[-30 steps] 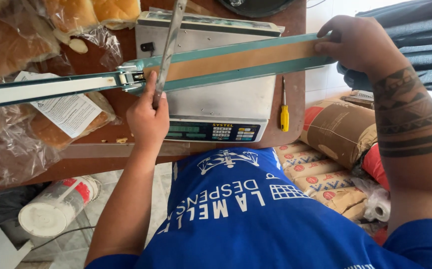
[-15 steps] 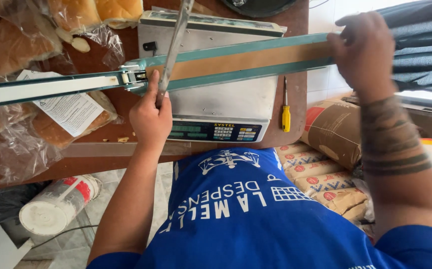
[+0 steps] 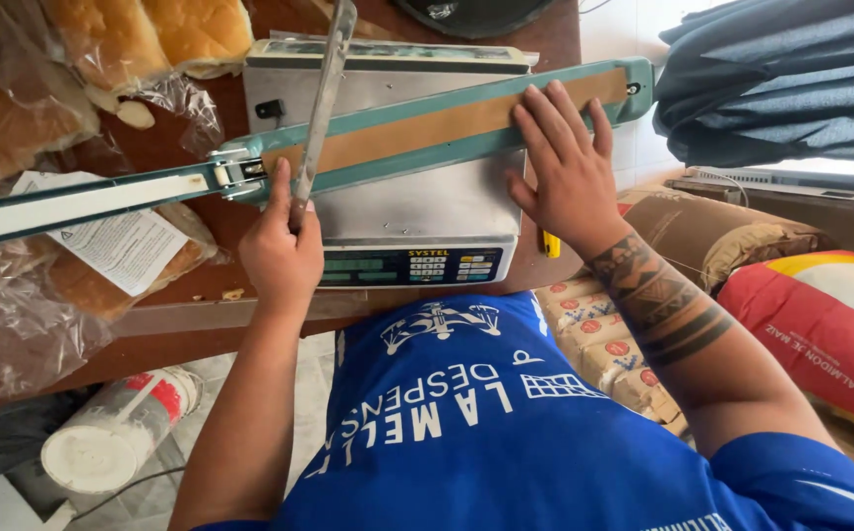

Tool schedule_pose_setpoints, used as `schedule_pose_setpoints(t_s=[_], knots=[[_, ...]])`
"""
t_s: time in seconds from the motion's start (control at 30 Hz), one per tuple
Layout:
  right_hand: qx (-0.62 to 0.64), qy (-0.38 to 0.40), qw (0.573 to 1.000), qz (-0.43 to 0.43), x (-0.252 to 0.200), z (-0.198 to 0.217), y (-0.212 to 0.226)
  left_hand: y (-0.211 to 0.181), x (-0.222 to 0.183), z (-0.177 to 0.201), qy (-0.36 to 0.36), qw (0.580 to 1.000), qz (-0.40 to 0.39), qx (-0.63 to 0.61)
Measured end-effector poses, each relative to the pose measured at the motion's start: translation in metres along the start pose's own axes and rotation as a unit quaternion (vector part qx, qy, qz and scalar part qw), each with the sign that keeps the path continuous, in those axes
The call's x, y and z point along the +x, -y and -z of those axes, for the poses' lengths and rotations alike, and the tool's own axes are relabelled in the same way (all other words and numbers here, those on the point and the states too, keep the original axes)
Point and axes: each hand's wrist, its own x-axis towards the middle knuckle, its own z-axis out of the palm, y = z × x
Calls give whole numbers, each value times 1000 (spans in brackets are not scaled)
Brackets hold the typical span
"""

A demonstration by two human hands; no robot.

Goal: Applying a protective strip to a bag sealer and adjusting it with a screwdriver

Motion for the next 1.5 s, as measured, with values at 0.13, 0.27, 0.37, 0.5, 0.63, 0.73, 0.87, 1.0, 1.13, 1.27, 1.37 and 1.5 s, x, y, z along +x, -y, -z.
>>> schedule_pose_setpoints(t_s=[0.13, 0.27, 0.37, 0.5, 0.63, 0.73, 0.87, 1.0, 1.13, 1.27, 1.37, 1.5], knots=[[3, -9, 1000, -9, -4, 1, -1, 0, 0, 1, 2, 1000, 2, 6], [-8, -32, 999, -18, -8, 2, 1, -1, 3, 3, 1, 1000, -3, 7], [-8, -20, 999, -31, -12, -1, 0, -5, 5, 7, 12, 1000, -4, 9], [-8, -22, 999, -36, -12, -2, 0, -3, 5, 5, 2, 1000, -19, 19], [-5, -18, 999, -35, -13, -3, 1, -1, 4, 2, -2, 1000, -7, 14], [-8, -19, 999, -35, -13, -4, 3, 1, 2, 2, -7, 1000, -8, 27], [-4, -26, 999, -35, -13, -4, 5, 1, 2, 2, -15, 1000, -7, 12], [-8, -26, 999, -36, -11, -2, 8, 2, 2, 1, -11, 1000, -2, 20], [-14, -23, 999, -35, -11, -2, 7, 2, 4, 0, -18, 1000, -11, 16], [-5, -24, 999, -37, -11, -2, 7, 1, 6, 0, -11, 999, -7, 31], [-6, -20, 999, -40, -10, -2, 8, -1, 8, 1, -12, 999, -9, 32], [1, -13, 999, -43, -11, -3, 7, -2, 10, 2, -16, 999, -14, 28]])
